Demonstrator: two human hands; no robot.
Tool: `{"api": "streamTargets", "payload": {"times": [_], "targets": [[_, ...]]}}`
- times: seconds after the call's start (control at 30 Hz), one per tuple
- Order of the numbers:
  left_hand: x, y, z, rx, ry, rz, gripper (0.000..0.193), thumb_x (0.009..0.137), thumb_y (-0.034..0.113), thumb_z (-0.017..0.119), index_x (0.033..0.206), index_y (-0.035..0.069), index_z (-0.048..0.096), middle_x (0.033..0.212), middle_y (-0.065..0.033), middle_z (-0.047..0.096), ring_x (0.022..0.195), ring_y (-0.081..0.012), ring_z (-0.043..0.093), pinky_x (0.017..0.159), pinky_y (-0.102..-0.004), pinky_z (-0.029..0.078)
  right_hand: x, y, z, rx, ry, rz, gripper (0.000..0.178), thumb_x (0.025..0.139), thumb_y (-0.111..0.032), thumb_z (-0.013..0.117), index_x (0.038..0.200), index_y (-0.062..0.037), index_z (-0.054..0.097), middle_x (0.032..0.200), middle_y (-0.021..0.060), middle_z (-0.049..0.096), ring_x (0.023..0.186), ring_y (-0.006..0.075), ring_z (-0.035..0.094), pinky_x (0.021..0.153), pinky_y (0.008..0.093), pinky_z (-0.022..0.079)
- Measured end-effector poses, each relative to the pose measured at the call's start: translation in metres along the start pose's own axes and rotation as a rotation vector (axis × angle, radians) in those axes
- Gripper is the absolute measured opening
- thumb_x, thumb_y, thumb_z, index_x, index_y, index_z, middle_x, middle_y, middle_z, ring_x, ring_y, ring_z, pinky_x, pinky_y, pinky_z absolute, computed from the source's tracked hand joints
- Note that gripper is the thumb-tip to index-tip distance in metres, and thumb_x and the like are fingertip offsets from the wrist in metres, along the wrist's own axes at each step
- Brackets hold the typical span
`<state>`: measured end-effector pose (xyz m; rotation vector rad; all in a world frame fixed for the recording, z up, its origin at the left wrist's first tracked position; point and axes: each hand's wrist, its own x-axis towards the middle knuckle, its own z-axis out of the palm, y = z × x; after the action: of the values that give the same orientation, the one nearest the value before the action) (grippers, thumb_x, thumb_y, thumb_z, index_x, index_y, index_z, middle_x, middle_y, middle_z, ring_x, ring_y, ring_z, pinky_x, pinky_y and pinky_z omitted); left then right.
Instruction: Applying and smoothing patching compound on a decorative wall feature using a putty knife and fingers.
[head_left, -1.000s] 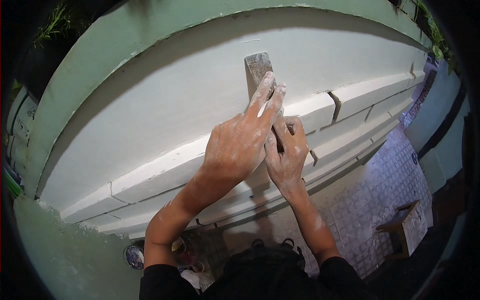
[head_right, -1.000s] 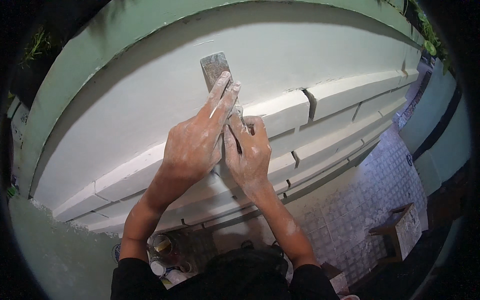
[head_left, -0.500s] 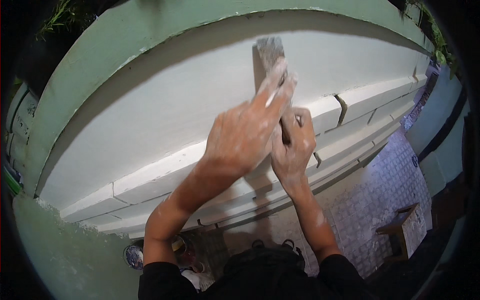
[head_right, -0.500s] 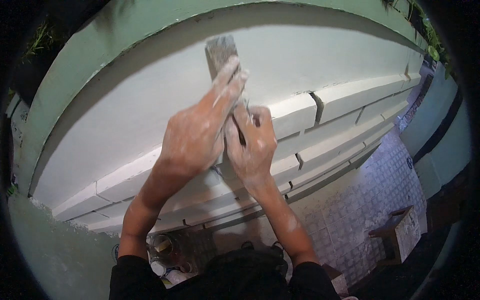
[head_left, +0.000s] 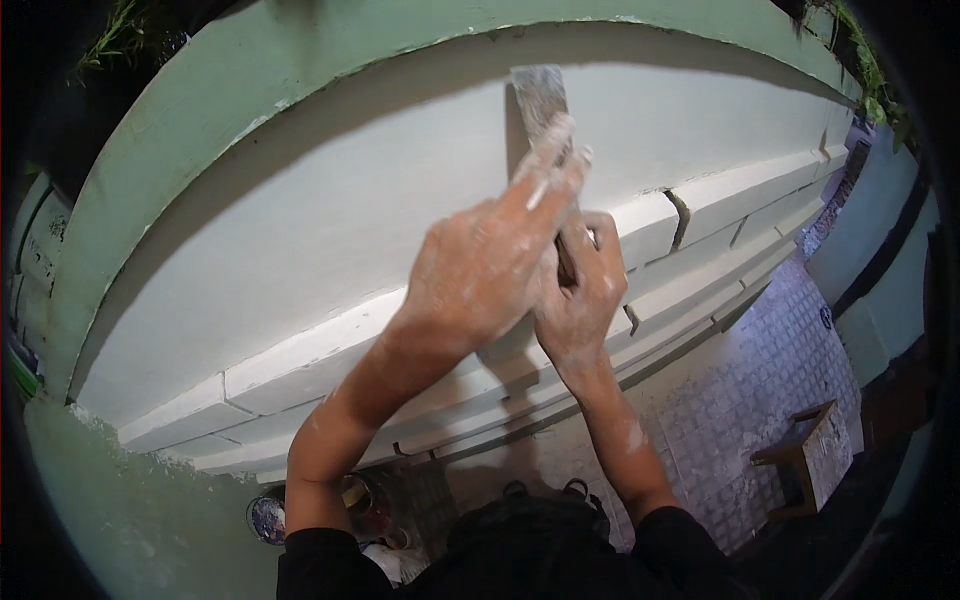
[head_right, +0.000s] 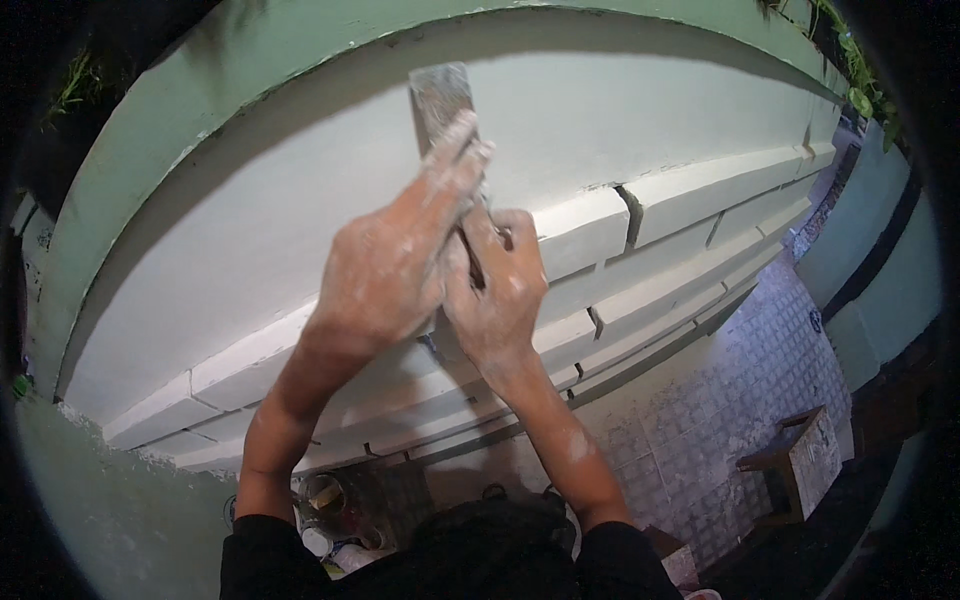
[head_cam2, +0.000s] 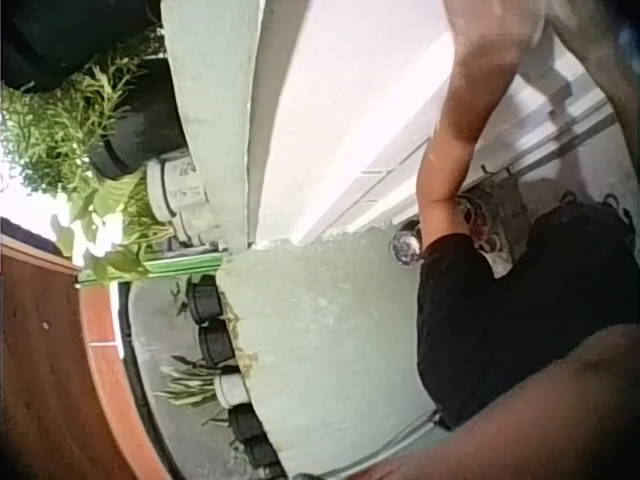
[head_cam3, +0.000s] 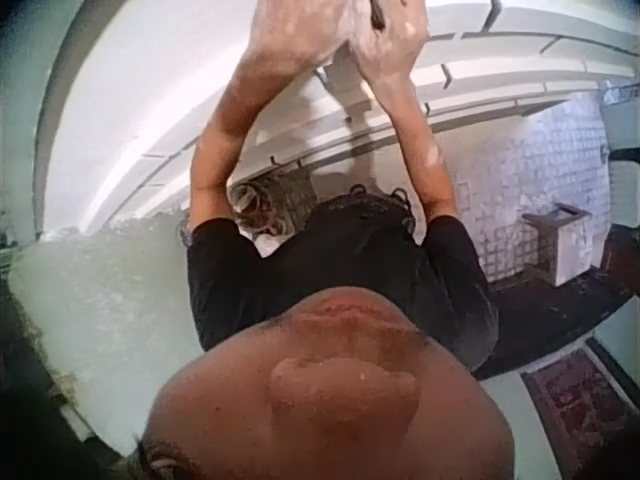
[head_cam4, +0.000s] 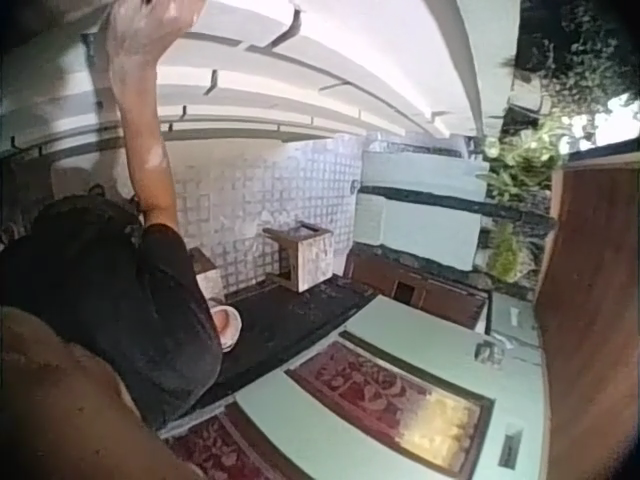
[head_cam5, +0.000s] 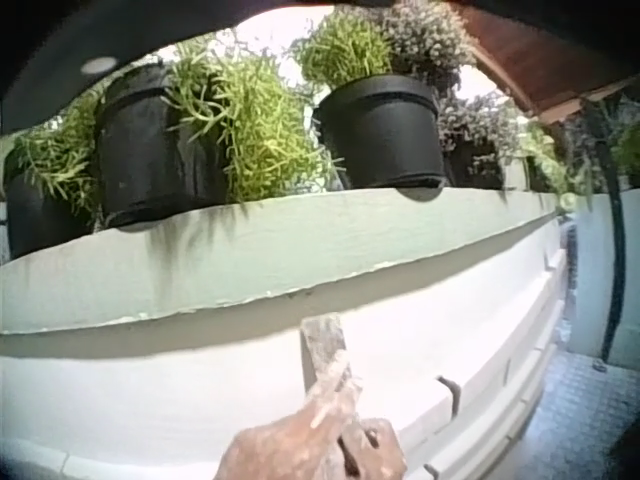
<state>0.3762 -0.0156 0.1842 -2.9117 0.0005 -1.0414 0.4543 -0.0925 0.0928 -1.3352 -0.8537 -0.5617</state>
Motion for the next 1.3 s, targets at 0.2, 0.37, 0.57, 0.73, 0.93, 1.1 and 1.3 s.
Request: {"api": "streamTargets", "payload": {"times": [0.2,0.37,0.57,0.73,0.93,1.1,1.3], "targets": [[-0.001,0.003,0.020,-0.044,-0.053,0.003,0.074,0.077,0.004,0.068,0.146,0.013,0.044,0.155,-0.0063,0.041,0.097,-0.0329,0.069,0.074,-0.0370,0.060,-0.005,0.007,-0.009,-0.025,-0.019,0.070,0.038,0.083,-0.001,0.065,0.121,-0.0017,0.067,0.091,0.0137,0.054,0.073,0.0242,0.057,0.063,0.0343,0.049],[0.021,0.004,0.011,-0.086,0.061,0.048,0.069,0.078,0.002,0.065,0.144,0.011,0.046,0.152,-0.0091,0.045,0.105,-0.0333,0.068,0.077,-0.0379,0.060,0.026,0.007,-0.004,0.011,0.057,-0.037,0.036,0.085,-0.003,0.064,0.122,-0.0024,0.066,0.093,0.0149,0.056,0.076,0.0269,0.059,0.066,0.0373,0.050],[-0.003,0.026,0.050,-0.201,-0.130,0.043,0.064,0.079,-0.003,0.059,0.141,0.006,0.048,0.154,-0.0160,0.041,0.091,-0.0350,0.071,0.070,-0.0374,0.060,-0.019,0.035,-0.050,-0.101,0.060,0.024,0.037,0.085,-0.004,0.069,0.122,0.0017,0.066,0.094,0.0149,0.060,0.073,0.0253,0.061,0.066,0.0373,0.052],[-0.003,0.051,0.070,-0.208,-0.147,0.035,0.072,0.075,-0.004,0.060,0.144,0.006,0.045,0.154,-0.0173,0.039,0.082,-0.0366,0.069,0.067,-0.0396,0.058,-0.038,0.060,-0.083,-0.196,0.045,0.062,0.041,0.085,-0.006,0.071,0.125,-0.0023,0.067,0.096,0.0127,0.060,0.074,0.0222,0.058,0.066,0.0328,0.050],[0.005,0.060,0.070,-0.146,-0.180,-0.043,0.078,0.073,-0.004,0.058,0.148,0.004,0.038,0.154,-0.0195,0.037,0.081,-0.0398,0.067,0.067,-0.0422,0.057,-0.026,0.075,-0.087,-0.170,0.036,-0.034,0.038,0.087,-0.002,0.068,0.125,-0.0035,0.068,0.104,0.0136,0.059,0.072,0.0161,0.057,0.063,0.0285,0.048],[0.005,0.056,0.071,-0.174,-0.131,-0.072,0.078,0.074,-0.004,0.057,0.149,0.003,0.037,0.155,-0.0199,0.036,0.084,-0.0406,0.067,0.069,-0.0435,0.058,-0.021,0.079,-0.078,-0.156,0.023,-0.037,0.036,0.089,-0.003,0.067,0.125,-0.0028,0.068,0.105,0.0137,0.057,0.074,0.0166,0.056,0.065,0.0287,0.048],[0.019,0.051,0.067,-0.086,-0.106,-0.084,0.075,0.075,-0.005,0.055,0.147,0.002,0.038,0.156,-0.0165,0.035,0.087,-0.0398,0.068,0.072,-0.0420,0.058,-0.001,0.077,-0.064,-0.114,0.097,-0.078,0.038,0.086,-0.003,0.071,0.124,-0.0070,0.070,0.100,0.0126,0.056,0.067,0.0165,0.051,0.061,0.0298,0.046]]}}
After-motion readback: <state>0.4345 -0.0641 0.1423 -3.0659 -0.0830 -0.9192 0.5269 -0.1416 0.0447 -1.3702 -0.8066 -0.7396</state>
